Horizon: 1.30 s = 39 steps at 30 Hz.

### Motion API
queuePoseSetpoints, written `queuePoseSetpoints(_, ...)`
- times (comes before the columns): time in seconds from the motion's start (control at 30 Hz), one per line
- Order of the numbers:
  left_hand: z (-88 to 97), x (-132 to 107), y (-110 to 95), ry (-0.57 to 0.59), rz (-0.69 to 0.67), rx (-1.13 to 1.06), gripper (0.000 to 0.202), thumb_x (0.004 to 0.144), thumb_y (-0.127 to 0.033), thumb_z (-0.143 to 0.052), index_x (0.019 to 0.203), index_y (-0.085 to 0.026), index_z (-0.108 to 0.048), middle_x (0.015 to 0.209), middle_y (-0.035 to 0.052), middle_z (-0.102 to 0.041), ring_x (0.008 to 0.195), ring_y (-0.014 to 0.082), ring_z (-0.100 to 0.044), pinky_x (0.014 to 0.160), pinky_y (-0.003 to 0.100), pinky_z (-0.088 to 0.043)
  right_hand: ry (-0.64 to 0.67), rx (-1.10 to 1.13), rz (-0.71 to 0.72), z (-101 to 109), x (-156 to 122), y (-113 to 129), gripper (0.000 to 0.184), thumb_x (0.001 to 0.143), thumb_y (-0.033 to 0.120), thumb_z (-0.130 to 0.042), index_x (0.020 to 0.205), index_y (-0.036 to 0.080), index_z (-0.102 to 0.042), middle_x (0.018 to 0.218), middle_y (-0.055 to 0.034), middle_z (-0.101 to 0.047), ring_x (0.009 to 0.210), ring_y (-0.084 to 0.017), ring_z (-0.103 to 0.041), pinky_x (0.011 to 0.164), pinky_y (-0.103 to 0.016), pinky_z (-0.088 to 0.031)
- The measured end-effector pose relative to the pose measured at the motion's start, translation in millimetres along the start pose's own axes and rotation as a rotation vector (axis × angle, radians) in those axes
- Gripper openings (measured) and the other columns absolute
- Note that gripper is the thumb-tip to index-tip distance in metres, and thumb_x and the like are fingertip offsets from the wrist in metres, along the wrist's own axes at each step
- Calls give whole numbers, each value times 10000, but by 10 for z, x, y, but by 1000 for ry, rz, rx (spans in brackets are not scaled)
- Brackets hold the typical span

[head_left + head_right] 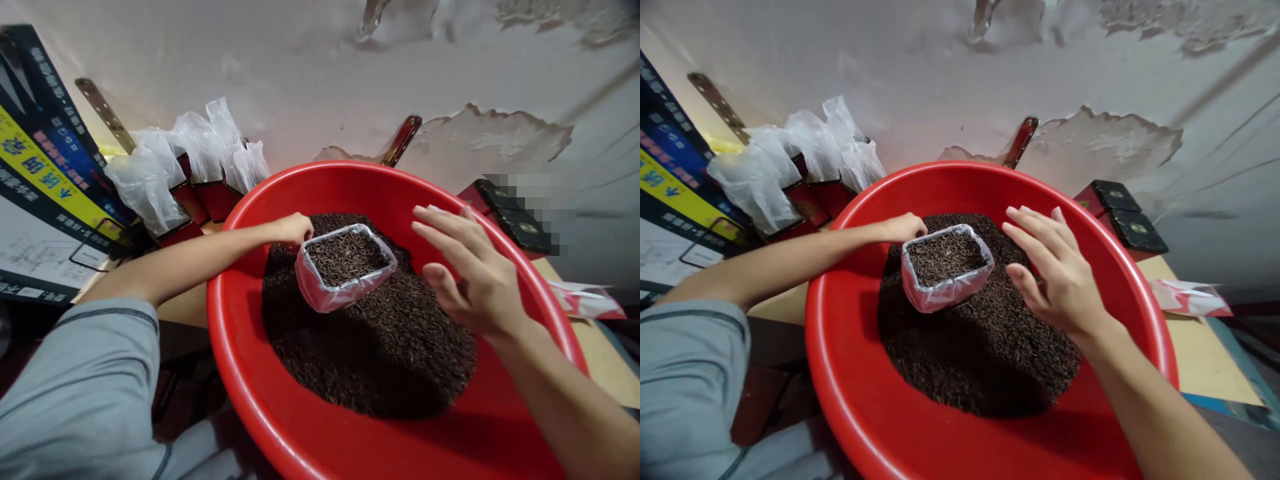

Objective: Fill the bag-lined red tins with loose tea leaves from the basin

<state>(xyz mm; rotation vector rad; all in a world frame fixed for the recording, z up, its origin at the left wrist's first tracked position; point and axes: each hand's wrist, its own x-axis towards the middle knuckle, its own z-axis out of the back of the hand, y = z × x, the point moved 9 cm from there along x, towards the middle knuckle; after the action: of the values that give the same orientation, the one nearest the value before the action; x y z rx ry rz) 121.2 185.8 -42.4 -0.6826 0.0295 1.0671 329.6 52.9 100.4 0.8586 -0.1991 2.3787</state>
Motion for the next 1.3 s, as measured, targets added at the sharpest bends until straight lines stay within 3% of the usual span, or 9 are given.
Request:
queuePoseSetpoints(0.1,417,-188,-170,-19,1,-40,262,766,-209,-728,1011,-126,-773,818,77,-787,726,179,-720,751,312,-572,-53,-14,-88,69,-24,-176,526,1046,291,-467,1554,429,-478,1536,-45,-578,1409,-331,-557,1225,-643,-382)
queuePoseSetpoints(0.23,879,-549,-824,-60,-195,-92,259,803,-249,-736,1035,-136,-768,790,51,-779,693,145,-721,714,275,-560,-126,3,-75,111,-26,-216,437,1034,292,-513,1456,374,-586,1423,-71,-662,1313,-337,-634,1149,-635,-470)
queuePoseSetpoints(0.37,896,-754,-1516,-27,-423,99,204,796,-200,-729,982,-156,-799,765,15,-767,689,118,-706,706,239,-517,-148,20,-18,143,-25,-119,394,1013,263,-576,1397,337,-622,1369,-91,-693,1256,-328,-664,1129,-619,-484)
queuePoseSetpoints(0.5,788,-698,-1765,-44,-500,258,223,770,-133,-725,965,-177,-824,737,-5,-756,671,103,-670,683,229,-477,-141,24,10,176,-26,-25,347,1001,240,-600,1342,287,-650,1332,-122,-706,1213,-327,-680,1109,-616,-491)
queuePoseSetpoints(0.73,681,-628,-1632,34,-480,198,265,856,-171,-673,1069,-166,-830,739,23,-770,639,111,-672,705,243,-500,-144,33,37,111,-31,-6,288,990,261,-633,1274,262,-682,1254,-115,-742,1147,-304,-713,1086,-587,-516)
queuePoseSetpoints(1.07,751,-805,-1635,-109,-473,74,284,957,-300,-622,1077,-136,-820,778,52,-766,599,96,-641,661,235,-493,-128,38,20,-1,-58,19,231,992,290,-629,1202,258,-718,1210,-91,-769,1101,-283,-739,1082,-562,-527)
queuePoseSetpoints(1.13,817,-720,-1445,-165,-392,77,289,968,-305,-605,1068,-137,-818,794,60,-769,641,112,-663,700,245,-507,-126,28,14,-4,-54,20,227,993,294,-629,1198,259,-720,1211,-90,-769,1100,-285,-739,1078,-562,-531)
queuePoseSetpoints(1.2,824,-556,-1124,-217,-246,158,252,941,-245,-616,1051,-132,-813,819,74,-776,711,143,-696,776,272,-527,-150,14,13,9,-55,17,224,992,288,-633,1197,259,-718,1209,-92,-769,1092,-288,-740,1063,-556,-542)
queuePoseSetpoints(1.3,488,-296,-517,-99,43,335,254,789,-133,-722,1028,-132,-809,912,106,-795,884,248,-732,901,364,-542,-191,-1,19,25,-62,5,233,982,264,-649,1207,251,-707,1197,-102,-771,1072,-294,-741,1025,-547,-564)
